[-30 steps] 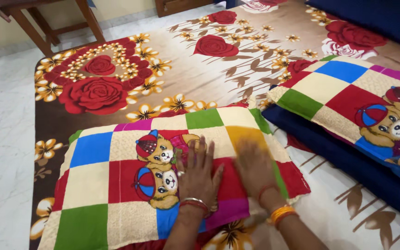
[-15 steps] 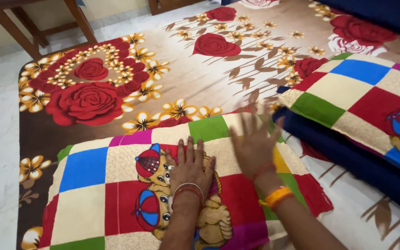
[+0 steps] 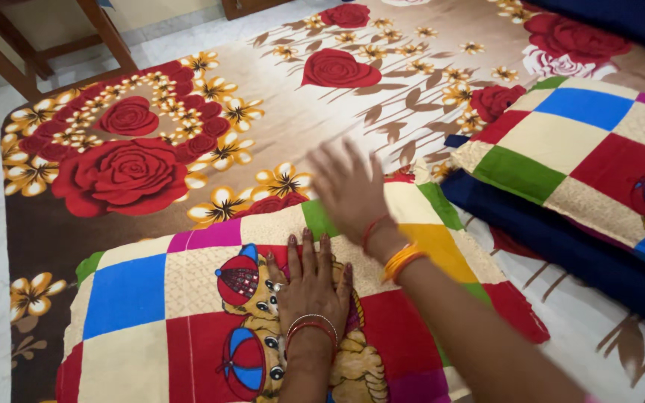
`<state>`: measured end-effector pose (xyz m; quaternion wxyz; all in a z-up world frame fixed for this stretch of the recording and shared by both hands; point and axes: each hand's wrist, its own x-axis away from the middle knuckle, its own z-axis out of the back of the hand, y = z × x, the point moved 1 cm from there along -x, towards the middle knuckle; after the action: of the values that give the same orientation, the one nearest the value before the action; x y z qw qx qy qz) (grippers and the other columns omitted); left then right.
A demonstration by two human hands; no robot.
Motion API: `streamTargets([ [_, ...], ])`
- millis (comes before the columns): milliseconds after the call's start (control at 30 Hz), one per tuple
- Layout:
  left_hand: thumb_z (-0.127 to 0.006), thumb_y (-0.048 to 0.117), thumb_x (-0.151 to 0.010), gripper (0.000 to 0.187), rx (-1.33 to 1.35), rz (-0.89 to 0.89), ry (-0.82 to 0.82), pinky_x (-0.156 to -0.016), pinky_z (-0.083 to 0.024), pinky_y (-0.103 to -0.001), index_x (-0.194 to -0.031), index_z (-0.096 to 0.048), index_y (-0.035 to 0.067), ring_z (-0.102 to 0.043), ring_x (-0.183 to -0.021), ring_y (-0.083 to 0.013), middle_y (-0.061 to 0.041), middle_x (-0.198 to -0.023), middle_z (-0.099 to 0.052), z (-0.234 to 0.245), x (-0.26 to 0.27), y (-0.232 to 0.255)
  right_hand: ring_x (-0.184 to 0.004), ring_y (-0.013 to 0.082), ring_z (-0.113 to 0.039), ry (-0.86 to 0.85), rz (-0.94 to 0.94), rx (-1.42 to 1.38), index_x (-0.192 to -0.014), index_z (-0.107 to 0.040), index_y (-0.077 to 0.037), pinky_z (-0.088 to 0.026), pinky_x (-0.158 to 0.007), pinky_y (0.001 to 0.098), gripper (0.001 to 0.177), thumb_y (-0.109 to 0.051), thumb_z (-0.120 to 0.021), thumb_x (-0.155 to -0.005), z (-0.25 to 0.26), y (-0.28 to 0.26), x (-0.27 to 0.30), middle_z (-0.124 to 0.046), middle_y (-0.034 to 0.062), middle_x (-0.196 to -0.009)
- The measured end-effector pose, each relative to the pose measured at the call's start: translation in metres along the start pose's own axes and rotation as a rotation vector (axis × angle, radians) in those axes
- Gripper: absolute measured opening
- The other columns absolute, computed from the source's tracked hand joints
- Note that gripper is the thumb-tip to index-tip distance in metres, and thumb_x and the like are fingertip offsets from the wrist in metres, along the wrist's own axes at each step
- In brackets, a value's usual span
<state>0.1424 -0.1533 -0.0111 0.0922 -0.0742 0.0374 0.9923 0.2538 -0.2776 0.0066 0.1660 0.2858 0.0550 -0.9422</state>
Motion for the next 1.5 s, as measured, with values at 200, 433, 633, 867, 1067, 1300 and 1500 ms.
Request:
streamTargets([
  [200, -0.028, 0.052, -0.099, 0.07, -0.044, -0.003, -0.05, -0.118, -0.004, -0.062, -0.157, -0.032, 0.013, -0.014, -0.154, -0.0323, -0.013, -0.166, -0.024, 0.002, -0.002, 0.0, -0.144, 0.0325, -0.036, -0.793, -0.022, -0.175, -0.15, -0.039, -0.021, -0.026, -0.116, 0.0688, 0.047, -0.043, -0.031, -0.109, -0.033, 0.003, 0.006, -0.04, 0.0067, -0.156],
  [433, -0.032, 0.052, -0.098, 0.067, 0.027, -0.01, 0.068, -0.118, -0.006, -0.063, -0.152, -0.034, 0.011, -0.019, -0.149, -0.0335, -0.015, -0.165, -0.028, -0.003, 0.003, -0.001, -0.158, 0.0337, -0.03, 0.003, -0.249, -0.089, -0.15, -0.05, -0.02, -0.023, -0.127, 0.0574, 0.05, -0.044, -0.031, -0.111, -0.006, 0.067, -0.027, -0.041, 0.0053, -0.163],
  [633, -0.033, 0.051, -0.097, 0.067, 0.064, -0.043, 0.19, -0.117, -0.007, -0.064, -0.15, -0.035, 0.011, -0.021, -0.148, -0.0337, -0.015, -0.163, -0.031, -0.005, 0.001, 0.0, -0.151, 0.0392, -0.021, -0.643, -0.317, -0.034, -0.156, -0.032, -0.012, -0.017, -0.118, 0.0558, 0.076, -0.063, -0.035, -0.1, -0.062, 0.09, 0.034, -0.023, 0.0217, -0.162],
  [867, -0.03, 0.052, -0.097, 0.071, -0.016, -0.038, 0.049, -0.116, -0.005, -0.065, -0.157, -0.029, 0.013, -0.017, -0.152, -0.0347, -0.015, -0.164, -0.025, 0.001, 0.0, 0.0, -0.142, 0.0492, -0.036, -0.131, -0.423, -0.258, -0.152, -0.036, 0.009, -0.029, -0.119, 0.0522, 0.073, -0.048, -0.045, -0.107, 0.01, 0.127, 0.033, -0.041, 0.0332, -0.15],
  [1067, -0.027, 0.054, -0.099, 0.072, -0.012, -0.016, -0.041, -0.118, -0.006, -0.064, -0.159, -0.026, 0.015, -0.015, -0.154, -0.0326, -0.012, -0.167, -0.022, 0.002, 0.0, 0.001, -0.144, 0.0449, -0.032, -0.14, -0.427, 0.047, -0.152, -0.043, -0.02, -0.027, -0.115, 0.0579, 0.058, -0.041, -0.05, -0.098, 0.062, 0.053, 0.139, -0.037, 0.0213, -0.157],
  [1300, -0.029, 0.061, -0.099, 0.078, 0.082, -0.061, -0.182, -0.12, -0.002, -0.061, -0.16, -0.02, 0.014, -0.007, -0.154, -0.0288, -0.012, -0.168, -0.012, 0.012, 0.003, -0.006, -0.151, 0.0425, -0.028, -0.5, -0.399, 0.001, -0.157, -0.035, -0.013, -0.027, -0.12, 0.0564, 0.06, -0.041, -0.044, -0.105, 0.088, 0.083, 0.116, -0.034, 0.0195, -0.163],
  [1500, -0.035, 0.058, -0.098, 0.076, 0.17, -0.031, 0.118, -0.119, 0.0, -0.061, -0.16, -0.023, 0.014, -0.004, -0.157, -0.0289, -0.011, -0.17, -0.01, 0.041, 0.019, 0.03, -0.159, 0.0458, -0.02, 0.333, -0.288, -0.09, -0.16, -0.031, 0.001, -0.015, -0.127, 0.0592, 0.064, -0.036, -0.043, -0.109, 0.132, 0.022, 0.16, -0.026, 0.0233, -0.17],
])
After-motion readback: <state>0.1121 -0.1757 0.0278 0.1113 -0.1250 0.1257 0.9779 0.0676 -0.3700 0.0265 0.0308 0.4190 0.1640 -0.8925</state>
